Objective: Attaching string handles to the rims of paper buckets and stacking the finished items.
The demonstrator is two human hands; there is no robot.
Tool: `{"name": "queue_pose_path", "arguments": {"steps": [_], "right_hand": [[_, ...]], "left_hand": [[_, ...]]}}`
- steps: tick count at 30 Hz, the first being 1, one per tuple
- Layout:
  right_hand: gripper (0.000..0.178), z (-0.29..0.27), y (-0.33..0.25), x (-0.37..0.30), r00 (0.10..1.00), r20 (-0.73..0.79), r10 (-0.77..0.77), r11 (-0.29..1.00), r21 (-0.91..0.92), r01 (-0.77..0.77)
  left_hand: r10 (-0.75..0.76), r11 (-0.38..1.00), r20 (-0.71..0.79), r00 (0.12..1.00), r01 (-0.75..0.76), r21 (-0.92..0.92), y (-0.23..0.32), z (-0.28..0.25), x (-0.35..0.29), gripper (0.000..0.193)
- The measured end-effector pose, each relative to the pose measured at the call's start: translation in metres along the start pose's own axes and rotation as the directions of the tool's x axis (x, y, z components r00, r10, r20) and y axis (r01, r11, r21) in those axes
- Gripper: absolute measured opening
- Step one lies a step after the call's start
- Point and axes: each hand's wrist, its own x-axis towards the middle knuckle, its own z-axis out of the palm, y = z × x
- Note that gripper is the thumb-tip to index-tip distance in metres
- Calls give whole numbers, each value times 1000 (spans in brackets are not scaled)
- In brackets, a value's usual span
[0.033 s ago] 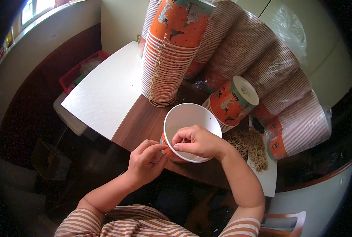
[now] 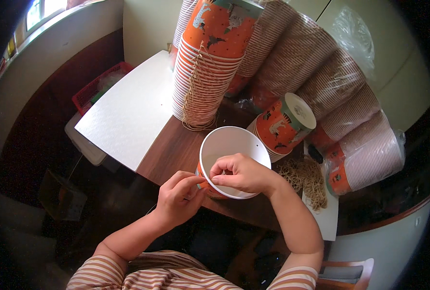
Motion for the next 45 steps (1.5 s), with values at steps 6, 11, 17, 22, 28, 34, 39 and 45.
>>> {"name": "queue_pose_path", "arguments": {"steps": [6,11,17,22,28,34,39,45], "right_hand": [[13,-2,-3,-1,999,-2,-39,998,-49,39],[14,1,-5,-1,999,-26,-24,1000,-16,23],[25,4,-27,-28,968,-135,212,935,316,-161],[15,37,-37,-55,873,-485,54,998,53,-32],[21,90,-29,-61,684,-613,-395,884,-457,102],[15,141,-17,-50,575,-763,-296,955,-225,194],[12,161,-5,-49,552,-825,-122,972,12,233],[34,147,-9,-37,338,-867,-367,930,-329,166]], "left_hand": [[66,997,12,998,-67,44,1,2,7,17],[9,1000,71,997,-8,-14,1,1,7,14],[-478,564,406,779,627,-538,-5,-18,-2,8],[-367,383,483,795,603,-700,-5,-33,0,3],[-282,370,411,867,493,-787,6,-33,4,4],[-243,373,377,894,445,-814,20,-25,4,9],[-302,595,311,901,433,-678,20,-23,1,10],[-200,672,319,926,367,-643,32,-24,0,7]]}}
